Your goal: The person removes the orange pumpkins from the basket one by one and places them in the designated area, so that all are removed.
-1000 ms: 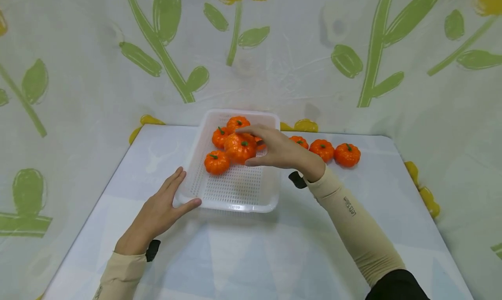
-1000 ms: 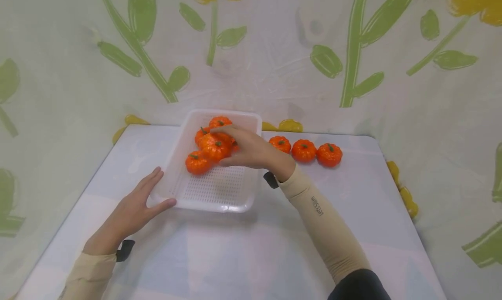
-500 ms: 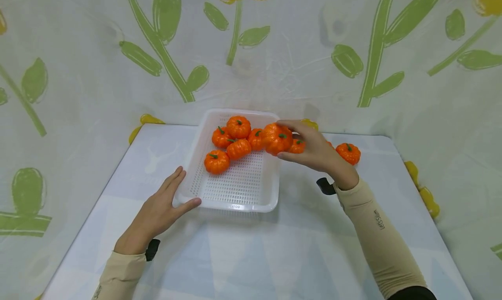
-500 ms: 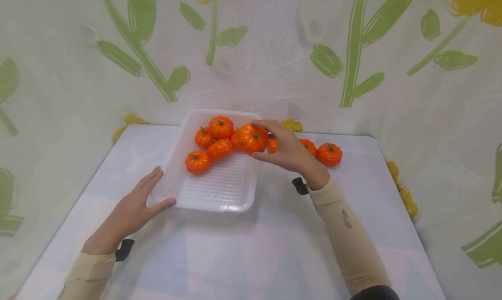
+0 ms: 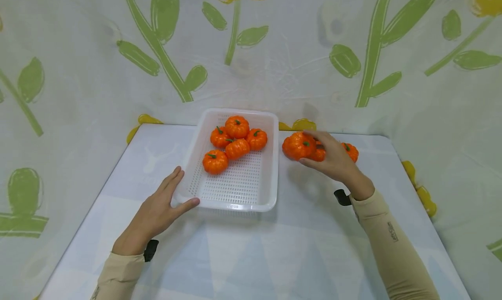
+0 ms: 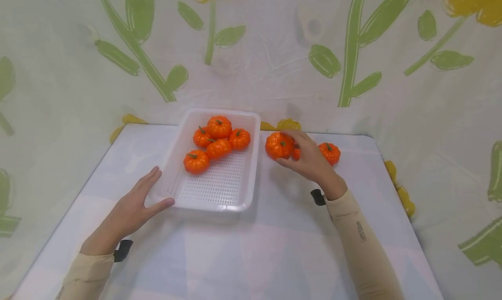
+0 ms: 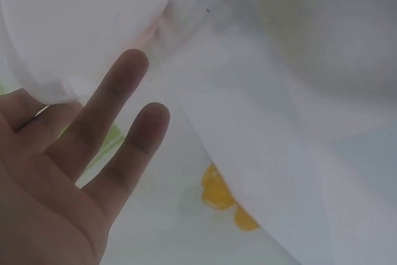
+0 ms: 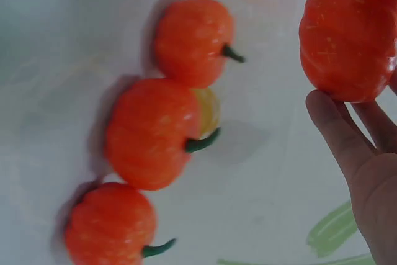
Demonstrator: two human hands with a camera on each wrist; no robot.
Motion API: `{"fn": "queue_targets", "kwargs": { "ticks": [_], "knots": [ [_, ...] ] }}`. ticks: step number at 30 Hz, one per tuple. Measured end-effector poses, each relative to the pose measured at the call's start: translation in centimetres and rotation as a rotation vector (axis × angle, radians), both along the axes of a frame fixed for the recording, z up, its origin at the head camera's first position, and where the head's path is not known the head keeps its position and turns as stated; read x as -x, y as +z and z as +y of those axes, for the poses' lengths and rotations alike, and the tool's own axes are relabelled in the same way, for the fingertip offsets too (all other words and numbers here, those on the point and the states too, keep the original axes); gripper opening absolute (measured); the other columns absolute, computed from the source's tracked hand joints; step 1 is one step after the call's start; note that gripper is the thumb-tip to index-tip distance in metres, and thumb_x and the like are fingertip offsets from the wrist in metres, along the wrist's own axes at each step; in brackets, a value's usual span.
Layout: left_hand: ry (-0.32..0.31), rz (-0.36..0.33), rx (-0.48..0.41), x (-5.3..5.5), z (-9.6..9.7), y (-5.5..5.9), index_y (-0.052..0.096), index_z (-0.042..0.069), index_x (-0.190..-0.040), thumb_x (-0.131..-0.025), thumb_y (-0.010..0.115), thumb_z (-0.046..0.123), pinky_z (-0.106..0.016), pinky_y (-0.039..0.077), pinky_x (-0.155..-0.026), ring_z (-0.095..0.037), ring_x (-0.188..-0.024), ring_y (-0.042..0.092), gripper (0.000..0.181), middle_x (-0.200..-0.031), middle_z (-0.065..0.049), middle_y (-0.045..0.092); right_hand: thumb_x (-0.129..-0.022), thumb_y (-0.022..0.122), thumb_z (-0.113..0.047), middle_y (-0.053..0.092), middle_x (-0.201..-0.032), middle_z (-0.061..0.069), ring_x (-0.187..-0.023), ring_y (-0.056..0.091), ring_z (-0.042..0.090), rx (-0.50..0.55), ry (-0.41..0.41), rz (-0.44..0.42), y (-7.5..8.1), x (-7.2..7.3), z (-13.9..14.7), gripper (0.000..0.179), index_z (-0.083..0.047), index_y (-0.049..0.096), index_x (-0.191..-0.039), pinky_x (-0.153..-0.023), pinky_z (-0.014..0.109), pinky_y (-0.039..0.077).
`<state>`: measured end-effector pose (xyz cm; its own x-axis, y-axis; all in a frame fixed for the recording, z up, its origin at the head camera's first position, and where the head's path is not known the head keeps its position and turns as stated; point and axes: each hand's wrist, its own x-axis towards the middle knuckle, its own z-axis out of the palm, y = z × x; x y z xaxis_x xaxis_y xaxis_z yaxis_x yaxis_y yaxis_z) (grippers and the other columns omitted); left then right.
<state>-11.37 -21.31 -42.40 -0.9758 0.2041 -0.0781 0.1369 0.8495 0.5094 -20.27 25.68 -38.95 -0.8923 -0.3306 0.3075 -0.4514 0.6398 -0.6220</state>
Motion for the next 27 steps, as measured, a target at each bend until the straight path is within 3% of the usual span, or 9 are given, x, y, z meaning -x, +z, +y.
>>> {"fn": "queue_targets", "kwargs": {
  "ticks": [8,13,20,27],
  "knots": [
    [-0.003,0.007,0.0,0.0,0.0,-0.1,0.011,0.02,-0.165,-0.089,0.058,0.073,-0.069,0.03,-0.111,-0.042,-0.149,0.025,0.103,-0.17,0.002,0.006,-0.082,0.087,-0.027,0.055,-0.142,0.017,-0.13,0.048,0.037,-0.067,-0.084,-0.004,-2.9,-0.2,1.8,0.075,-0.005,0.052,-0.145,-0.105,0.058,0.043],
    [-0.003,0.014,-0.004,0.1,-0.1,-0.2,0.011,0.021,-0.165,-0.09,0.059,0.072,-0.069,0.03,-0.111,-0.042,-0.149,0.025,0.103,-0.17,0.003,0.006,-0.081,0.089,-0.024,0.055,-0.141,0.018,-0.121,0.054,0.037,-0.065,-0.094,-0.032,-4.5,-0.3,2.2,0.074,-0.003,0.053,-0.142,-0.098,0.055,0.049],
    [-0.005,0.012,-0.012,0.1,-0.1,-0.3,0.011,0.021,-0.165,-0.09,0.06,0.07,-0.068,0.029,-0.112,-0.04,-0.15,0.024,0.102,-0.17,0.003,0.006,-0.081,0.088,-0.021,0.05,-0.14,0.023,-0.115,0.055,0.037,-0.097,-0.154,-0.139,-6.0,-0.5,2.2,0.077,-0.002,0.05,-0.145,-0.097,0.054,0.051],
    [-0.008,0.013,-0.015,0.0,-0.1,-0.4,0.011,0.021,-0.165,-0.091,0.06,0.069,-0.069,0.03,-0.111,-0.041,-0.15,0.024,0.101,-0.17,0.003,0.006,-0.082,0.088,-0.024,0.044,-0.145,0.024,-0.116,0.054,0.039,-0.12,-0.172,-0.187,-6.7,-0.4,1.9,0.079,-0.006,0.047,-0.147,-0.099,0.055,0.051]
  ]
}}
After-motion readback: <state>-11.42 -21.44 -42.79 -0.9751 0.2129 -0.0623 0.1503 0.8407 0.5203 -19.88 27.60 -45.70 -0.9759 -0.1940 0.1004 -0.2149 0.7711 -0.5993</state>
